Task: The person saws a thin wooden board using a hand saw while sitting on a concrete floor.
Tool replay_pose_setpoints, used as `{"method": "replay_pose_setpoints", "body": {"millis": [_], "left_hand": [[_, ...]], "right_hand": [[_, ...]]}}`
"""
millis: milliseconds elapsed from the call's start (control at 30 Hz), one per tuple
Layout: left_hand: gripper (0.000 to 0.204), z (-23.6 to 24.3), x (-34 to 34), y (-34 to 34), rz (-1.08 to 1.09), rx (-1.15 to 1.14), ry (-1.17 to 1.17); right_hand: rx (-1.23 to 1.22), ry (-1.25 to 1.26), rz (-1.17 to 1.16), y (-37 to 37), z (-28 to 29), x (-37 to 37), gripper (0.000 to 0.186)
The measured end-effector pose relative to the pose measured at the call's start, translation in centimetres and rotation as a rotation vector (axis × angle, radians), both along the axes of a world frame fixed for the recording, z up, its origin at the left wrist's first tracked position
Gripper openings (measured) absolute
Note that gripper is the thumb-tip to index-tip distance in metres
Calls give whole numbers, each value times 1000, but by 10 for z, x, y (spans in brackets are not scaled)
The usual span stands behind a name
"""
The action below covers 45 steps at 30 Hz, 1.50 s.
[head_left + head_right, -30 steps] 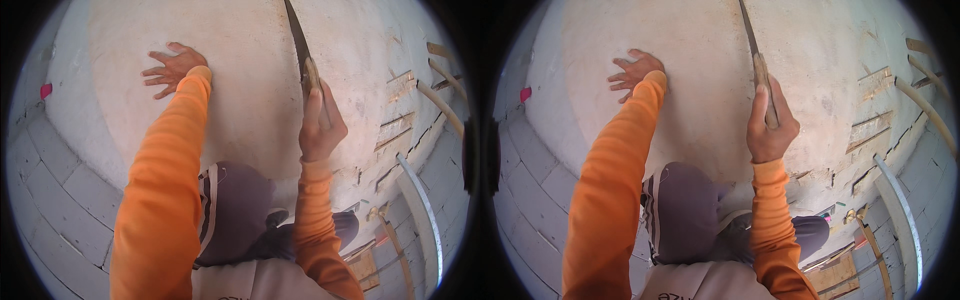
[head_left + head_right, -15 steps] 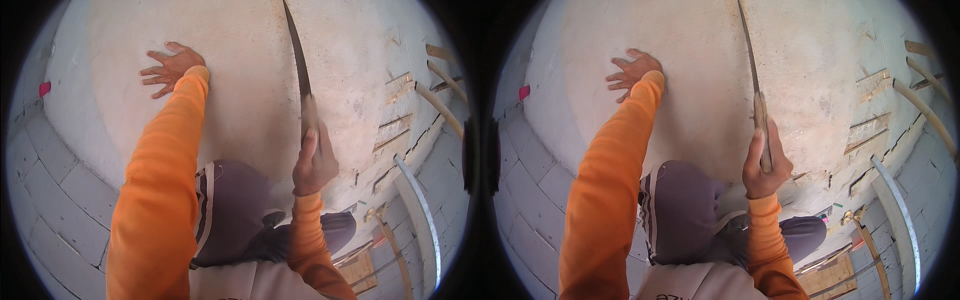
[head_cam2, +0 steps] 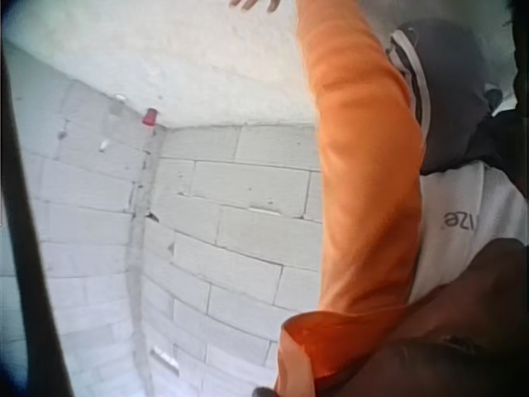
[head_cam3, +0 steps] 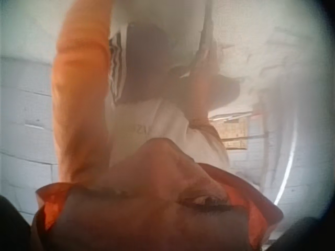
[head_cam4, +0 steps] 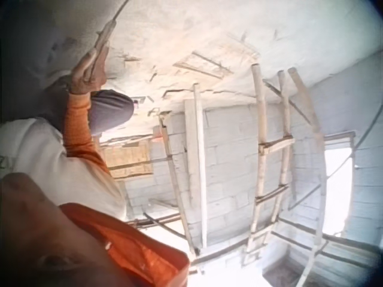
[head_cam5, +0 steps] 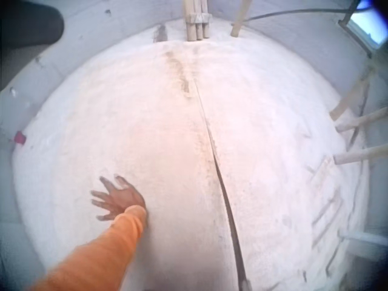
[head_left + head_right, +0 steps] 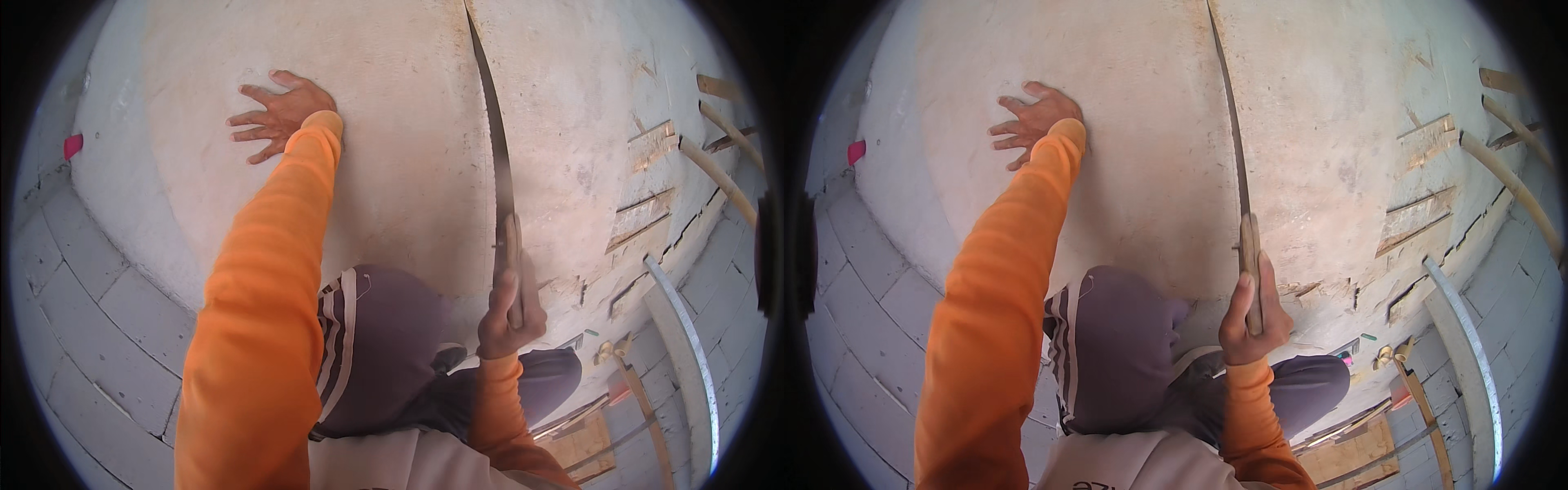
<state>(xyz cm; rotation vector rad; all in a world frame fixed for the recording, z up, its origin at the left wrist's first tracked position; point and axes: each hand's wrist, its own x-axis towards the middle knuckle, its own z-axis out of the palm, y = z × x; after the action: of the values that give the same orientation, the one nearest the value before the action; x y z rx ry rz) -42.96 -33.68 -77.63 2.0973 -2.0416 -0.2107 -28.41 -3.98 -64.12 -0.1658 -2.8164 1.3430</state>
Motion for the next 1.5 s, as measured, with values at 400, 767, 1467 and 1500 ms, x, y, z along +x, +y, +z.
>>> {"method": "replay_pose_setpoints", "body": {"millis": [400,767,1467,1500], "left_hand": [[64,-2,-1,-1,5,-12,-9],[65,0,-1,-1,10,-20,-8],[66,-3,1,-1,18,-11,-39],[66,-3,1,-1,17,-15,-26]], "right_hand": [[-83,62,3,-33,-18,-60,32],[-217,104,-22,-55,-32,-107,29],[-62,-4,-4,13,10,29,34],[-59,-6,-14,3,2,6,33]]}}
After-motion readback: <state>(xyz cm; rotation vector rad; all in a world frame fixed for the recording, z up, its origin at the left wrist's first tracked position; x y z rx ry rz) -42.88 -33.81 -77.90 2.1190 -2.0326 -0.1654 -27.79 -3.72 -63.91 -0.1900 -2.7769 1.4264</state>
